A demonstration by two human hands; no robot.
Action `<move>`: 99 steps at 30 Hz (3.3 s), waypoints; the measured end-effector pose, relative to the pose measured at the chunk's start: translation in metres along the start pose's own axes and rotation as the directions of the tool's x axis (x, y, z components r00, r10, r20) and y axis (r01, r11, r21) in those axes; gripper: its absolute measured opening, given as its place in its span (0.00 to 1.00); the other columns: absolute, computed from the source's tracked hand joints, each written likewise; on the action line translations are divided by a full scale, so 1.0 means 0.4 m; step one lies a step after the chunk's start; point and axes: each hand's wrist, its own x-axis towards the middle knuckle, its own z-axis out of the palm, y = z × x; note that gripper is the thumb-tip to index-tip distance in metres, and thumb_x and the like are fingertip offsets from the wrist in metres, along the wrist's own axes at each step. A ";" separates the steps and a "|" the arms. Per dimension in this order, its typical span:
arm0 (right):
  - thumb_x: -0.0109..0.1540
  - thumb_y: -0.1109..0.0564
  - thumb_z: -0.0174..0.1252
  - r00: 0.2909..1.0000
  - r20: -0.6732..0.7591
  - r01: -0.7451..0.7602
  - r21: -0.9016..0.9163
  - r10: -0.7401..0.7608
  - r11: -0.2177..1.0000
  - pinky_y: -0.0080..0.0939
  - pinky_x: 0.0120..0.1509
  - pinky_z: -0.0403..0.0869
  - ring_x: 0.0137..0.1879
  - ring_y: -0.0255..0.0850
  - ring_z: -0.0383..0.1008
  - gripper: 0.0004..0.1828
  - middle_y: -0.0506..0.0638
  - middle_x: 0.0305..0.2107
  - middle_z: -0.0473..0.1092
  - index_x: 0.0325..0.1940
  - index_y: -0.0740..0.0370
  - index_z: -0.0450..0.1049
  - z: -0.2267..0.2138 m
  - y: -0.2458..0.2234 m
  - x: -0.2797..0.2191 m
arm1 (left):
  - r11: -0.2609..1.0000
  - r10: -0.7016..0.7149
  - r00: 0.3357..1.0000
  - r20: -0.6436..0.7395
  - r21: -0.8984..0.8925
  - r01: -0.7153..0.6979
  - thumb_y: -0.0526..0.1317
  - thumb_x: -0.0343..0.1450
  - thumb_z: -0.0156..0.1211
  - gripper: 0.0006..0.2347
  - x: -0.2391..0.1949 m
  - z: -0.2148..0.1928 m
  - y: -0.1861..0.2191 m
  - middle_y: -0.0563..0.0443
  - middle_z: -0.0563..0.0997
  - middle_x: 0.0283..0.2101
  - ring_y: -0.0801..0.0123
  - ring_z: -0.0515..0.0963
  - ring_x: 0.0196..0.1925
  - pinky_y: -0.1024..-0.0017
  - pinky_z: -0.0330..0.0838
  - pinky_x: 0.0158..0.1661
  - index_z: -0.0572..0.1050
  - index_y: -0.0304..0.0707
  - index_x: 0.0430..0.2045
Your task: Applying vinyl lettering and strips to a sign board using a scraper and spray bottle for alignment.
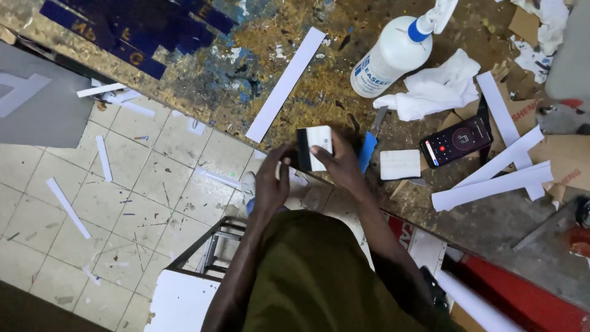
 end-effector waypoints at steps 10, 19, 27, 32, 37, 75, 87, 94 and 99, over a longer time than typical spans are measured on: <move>0.73 0.41 0.66 0.983 0.078 0.164 -0.769 -0.165 0.618 0.73 0.60 0.79 0.61 0.65 0.83 0.29 0.59 0.54 0.80 0.76 0.45 0.69 0.088 -0.041 0.439 | 0.994 0.047 0.998 -0.028 0.098 -0.045 0.35 0.87 0.51 0.14 0.181 -0.102 -0.093 0.35 0.84 0.54 0.40 0.86 0.57 0.48 0.84 0.53 0.73 0.30 0.68; 0.71 0.58 0.73 0.766 -0.381 -0.138 -0.885 -0.518 0.445 0.68 0.62 0.79 0.67 0.66 0.79 0.32 0.62 0.66 0.76 0.78 0.57 0.69 -0.042 -0.084 0.707 | 0.943 -0.233 0.863 0.448 -0.113 0.313 0.50 0.83 0.55 0.23 0.278 -0.197 -0.142 0.44 0.79 0.57 0.59 0.82 0.57 0.60 0.80 0.51 0.70 0.37 0.70; 0.79 0.40 0.60 0.713 -0.682 -0.120 -0.347 -0.163 0.930 0.72 0.61 0.79 0.60 0.66 0.82 0.23 0.64 0.51 0.79 0.72 0.54 0.70 0.095 -0.138 0.413 | 0.906 -0.186 0.792 0.582 -0.211 0.368 0.35 0.83 0.62 0.16 0.398 -0.251 -0.207 0.33 0.85 0.49 0.47 0.89 0.49 0.56 0.86 0.45 0.73 0.30 0.66; 0.79 0.37 0.60 0.697 -0.706 -0.210 -0.040 0.121 0.977 0.83 0.82 0.63 0.83 0.67 0.62 0.36 0.58 0.78 0.64 0.88 0.46 0.58 0.184 -0.184 0.272 | 0.916 -0.097 0.823 0.560 -0.273 0.294 0.36 0.82 0.64 0.17 0.463 -0.254 -0.232 0.35 0.87 0.49 0.51 0.90 0.49 0.60 0.87 0.45 0.74 0.32 0.66; 0.79 0.44 0.64 0.739 -0.672 -0.070 -0.001 0.051 0.998 0.38 0.47 0.62 0.38 0.27 0.61 0.24 0.45 0.27 0.66 0.74 0.61 0.77 0.247 -0.143 0.260 | 0.926 0.009 0.851 0.526 -0.325 0.191 0.36 0.85 0.60 0.16 0.460 -0.325 -0.207 0.33 0.84 0.50 0.44 0.88 0.50 0.54 0.87 0.43 0.73 0.31 0.69; 0.72 0.30 0.60 0.910 0.146 -0.389 0.623 0.388 0.678 0.90 0.89 0.39 0.89 0.78 0.24 0.57 0.70 0.87 0.29 0.92 0.61 0.42 0.246 -0.306 -0.006 | 0.863 -0.188 0.982 -0.028 0.472 0.178 0.38 0.69 0.83 0.29 0.208 -0.176 -0.155 0.34 0.74 0.49 0.35 0.78 0.51 0.45 0.73 0.56 0.69 0.32 0.60; 0.77 0.40 0.58 0.965 0.122 -0.243 0.749 0.233 0.617 0.68 0.65 0.86 0.66 0.69 0.80 0.28 0.72 0.64 0.75 0.66 0.69 0.76 0.218 0.033 0.061 | 0.816 -0.493 0.838 0.235 0.459 0.352 0.53 0.72 0.78 0.17 0.261 -0.185 -0.168 0.42 0.83 0.43 0.39 0.86 0.53 0.39 0.80 0.54 0.81 0.45 0.45; 0.70 0.33 0.68 0.932 0.035 -0.281 0.698 0.360 0.659 0.82 0.83 0.61 0.86 0.77 0.48 0.50 0.74 0.83 0.48 0.86 0.61 0.58 0.173 0.023 0.041 | 0.790 -0.416 0.833 0.364 -0.310 0.529 0.43 0.80 0.74 0.13 0.229 -0.189 -0.143 0.48 0.77 0.29 0.66 0.78 0.35 0.64 0.81 0.42 0.80 0.32 0.33; 0.74 0.38 0.63 0.982 -0.075 -0.106 0.533 0.172 0.839 1.00 0.81 0.27 0.86 0.86 0.13 0.44 0.76 0.85 0.26 0.90 0.50 0.54 0.155 -0.143 0.007 | 0.702 -0.390 0.860 0.330 -0.497 0.510 0.41 0.82 0.70 0.13 0.215 -0.194 -0.031 0.54 0.70 0.28 0.71 0.73 0.32 0.70 0.76 0.37 0.79 0.33 0.30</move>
